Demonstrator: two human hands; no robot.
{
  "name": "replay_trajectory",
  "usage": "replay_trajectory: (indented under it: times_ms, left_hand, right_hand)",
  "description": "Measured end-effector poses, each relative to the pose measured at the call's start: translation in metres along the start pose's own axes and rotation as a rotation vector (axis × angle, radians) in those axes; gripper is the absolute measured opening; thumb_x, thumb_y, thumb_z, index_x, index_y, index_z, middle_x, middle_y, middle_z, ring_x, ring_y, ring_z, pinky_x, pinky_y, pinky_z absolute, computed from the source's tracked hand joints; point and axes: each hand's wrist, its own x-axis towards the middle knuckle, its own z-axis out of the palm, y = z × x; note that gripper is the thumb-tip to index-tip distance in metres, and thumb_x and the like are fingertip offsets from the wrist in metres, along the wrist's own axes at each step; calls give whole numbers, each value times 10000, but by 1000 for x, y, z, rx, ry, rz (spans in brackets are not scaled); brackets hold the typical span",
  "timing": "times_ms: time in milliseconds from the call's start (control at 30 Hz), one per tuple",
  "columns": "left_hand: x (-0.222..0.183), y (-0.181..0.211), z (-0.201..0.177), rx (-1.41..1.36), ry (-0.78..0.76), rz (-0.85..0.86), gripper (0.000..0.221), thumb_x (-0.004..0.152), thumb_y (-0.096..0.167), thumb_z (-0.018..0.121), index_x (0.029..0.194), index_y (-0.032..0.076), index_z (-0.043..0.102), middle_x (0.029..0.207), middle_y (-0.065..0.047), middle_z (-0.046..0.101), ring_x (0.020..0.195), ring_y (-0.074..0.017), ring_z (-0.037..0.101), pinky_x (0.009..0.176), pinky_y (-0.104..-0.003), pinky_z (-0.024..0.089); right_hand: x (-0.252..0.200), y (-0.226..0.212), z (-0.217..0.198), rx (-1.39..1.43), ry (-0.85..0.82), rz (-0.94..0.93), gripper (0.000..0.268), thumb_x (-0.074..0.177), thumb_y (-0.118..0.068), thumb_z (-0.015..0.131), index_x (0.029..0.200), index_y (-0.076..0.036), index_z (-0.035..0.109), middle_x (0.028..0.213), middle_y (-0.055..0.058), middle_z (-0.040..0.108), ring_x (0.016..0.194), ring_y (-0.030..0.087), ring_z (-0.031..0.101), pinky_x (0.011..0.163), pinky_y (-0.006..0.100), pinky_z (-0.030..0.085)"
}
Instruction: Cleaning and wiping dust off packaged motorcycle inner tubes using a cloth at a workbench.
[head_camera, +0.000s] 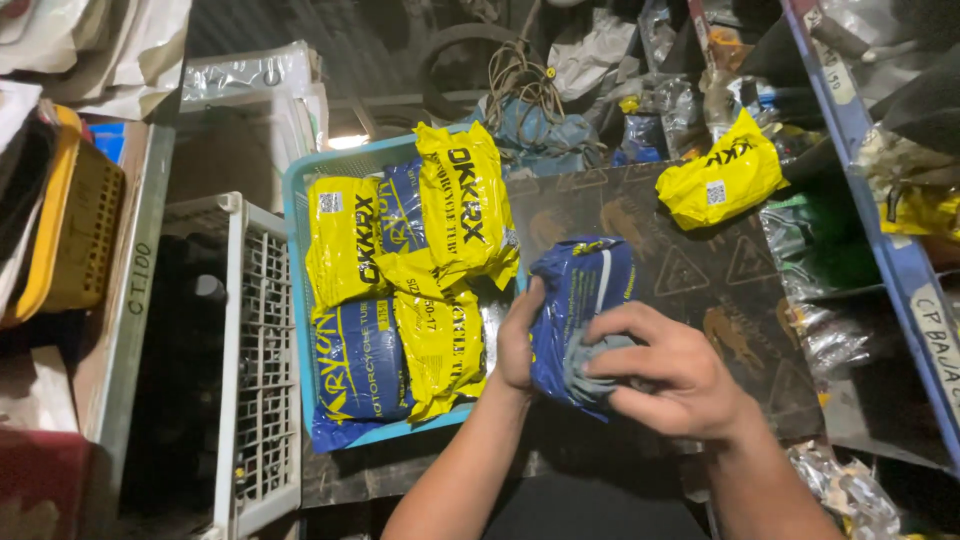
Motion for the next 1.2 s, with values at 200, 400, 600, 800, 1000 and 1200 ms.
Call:
replay_trajectory:
  times_ms: [200, 400, 600, 800, 1000, 1200]
  left_hand:
    - [8, -41, 2, -32, 43, 38, 385, 1030, 253, 569, 1307, -5, 636, 1229, -210, 687, 1146, -321, 675, 1080, -503, 488]
    - [12, -64, 29, -32, 75, 74, 380, 1019, 283, 582, 1304, 42, 649, 1276, -159, 682, 1169, -255, 655, 1099, -473, 478]
    - [5, -80, 81, -46, 127, 66, 442, 995, 296, 617, 1328, 6, 631, 1267, -204, 676, 1178, -297, 652, 1095, -497, 467]
    - [12, -92, 80, -17, 190, 103, 460, 979, 340, 639, 1298, 9, 657, 1223, -193, 694, 1138, -288, 664, 1078, -478, 485]
    - [13, -97, 67, -188, 159, 24, 535, 984, 445, 574, 1366, 75, 637, 1292, -170, 681, 1193, -340, 653, 1087, -507, 489]
    - [12, -68, 22, -72, 87, 111, 472, 986, 280, 610, 1379, 18, 599, 1306, -223, 658, 1176, -321, 657, 1078, -526, 487]
  right_hand:
    - [2, 21, -51, -448, 118, 10, 218, 862, -125, 733, 1073, -125, 783, 1175, 152, 691, 1058, 346, 701, 945, 458, 544]
    - [-10, 18, -84, -123, -134, -29, 232, 850, -131, 704, 1050, -173, 815, 1086, 137, 734, 962, 348, 728, 856, 474, 569]
    - [-20, 35, -112, -404, 64, -61, 204, 875, -138, 723, 1069, -102, 774, 1134, 161, 684, 1038, 360, 689, 942, 473, 544]
    - [-28, 40, -131, -132, -130, -64, 184, 856, -120, 711, 1019, -106, 795, 1071, 183, 724, 975, 381, 717, 875, 501, 562]
    - [-28, 42, -107, -237, -35, -98, 235, 849, -169, 724, 1069, -114, 784, 1143, 170, 687, 1046, 379, 684, 926, 491, 543]
    - [-15, 37, -96, -301, -82, -82, 187, 904, -202, 685, 1008, -82, 783, 1057, 211, 693, 974, 431, 683, 855, 540, 546]
